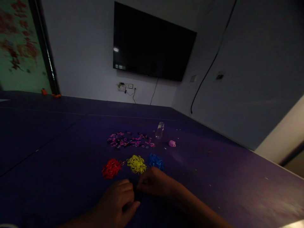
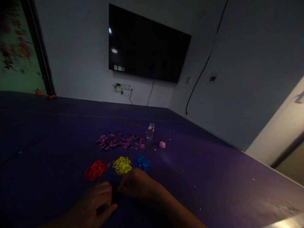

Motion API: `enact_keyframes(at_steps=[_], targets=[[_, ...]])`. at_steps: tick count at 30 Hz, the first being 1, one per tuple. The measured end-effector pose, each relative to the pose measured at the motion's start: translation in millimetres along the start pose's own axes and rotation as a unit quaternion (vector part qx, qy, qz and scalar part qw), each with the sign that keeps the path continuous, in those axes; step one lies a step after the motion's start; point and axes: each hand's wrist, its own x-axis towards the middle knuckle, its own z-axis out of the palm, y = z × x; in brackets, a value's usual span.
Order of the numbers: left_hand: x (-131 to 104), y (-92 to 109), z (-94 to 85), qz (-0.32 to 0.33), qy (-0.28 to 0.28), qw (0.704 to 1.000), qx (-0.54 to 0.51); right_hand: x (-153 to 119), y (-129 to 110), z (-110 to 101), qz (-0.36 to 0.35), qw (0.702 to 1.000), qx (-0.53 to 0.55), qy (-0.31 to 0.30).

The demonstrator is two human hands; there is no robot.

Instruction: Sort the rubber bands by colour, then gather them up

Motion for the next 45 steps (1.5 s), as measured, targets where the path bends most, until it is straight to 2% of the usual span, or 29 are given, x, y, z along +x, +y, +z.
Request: enact_keyframes(at_steps=[6,13,18,22,25,29,33,37,45], targets=[[5,1,-4.6,-0.059,-0.034,0.997,-0.023,4,10,7,-0.013,0.994,0.062,0.086],[5,-2,-6.3,-0.072,-0.075,0.994,-0.030,6,17,8,-0.008,0.978,-0.079,0.195],[2,-7,-4.4,-0.020,-0.110,0.994,0.002,4,26,-3,-0.002,0.941,-0.175,0.288],[4,-6,-5.3,0.013,-0.141,0.990,0.006,5,44,-21,0.047,0.900,-0.206,0.382],[5,-4,-6.4,0.018,-0.136,0.991,-0.003,6,63,-35,0.101,0.877,-0.185,0.433],[6,-2,-7.5,0.022,-0.125,0.992,-0.015,6,89,-46,0.156,0.853,-0.083,0.490],[7,0,-7.8,0.018,-0.114,0.993,-0.020,14,109,-52,0.160,0.853,-0.026,0.496],[6,-1,-6.1,0.030,-0.102,0.994,-0.019,32,120,-63,0.149,0.868,-0.058,0.471],[6,-4,0.1,0.032,-0.101,0.994,-0.016,74,131,-92,0.132,0.911,-0.228,0.317]])
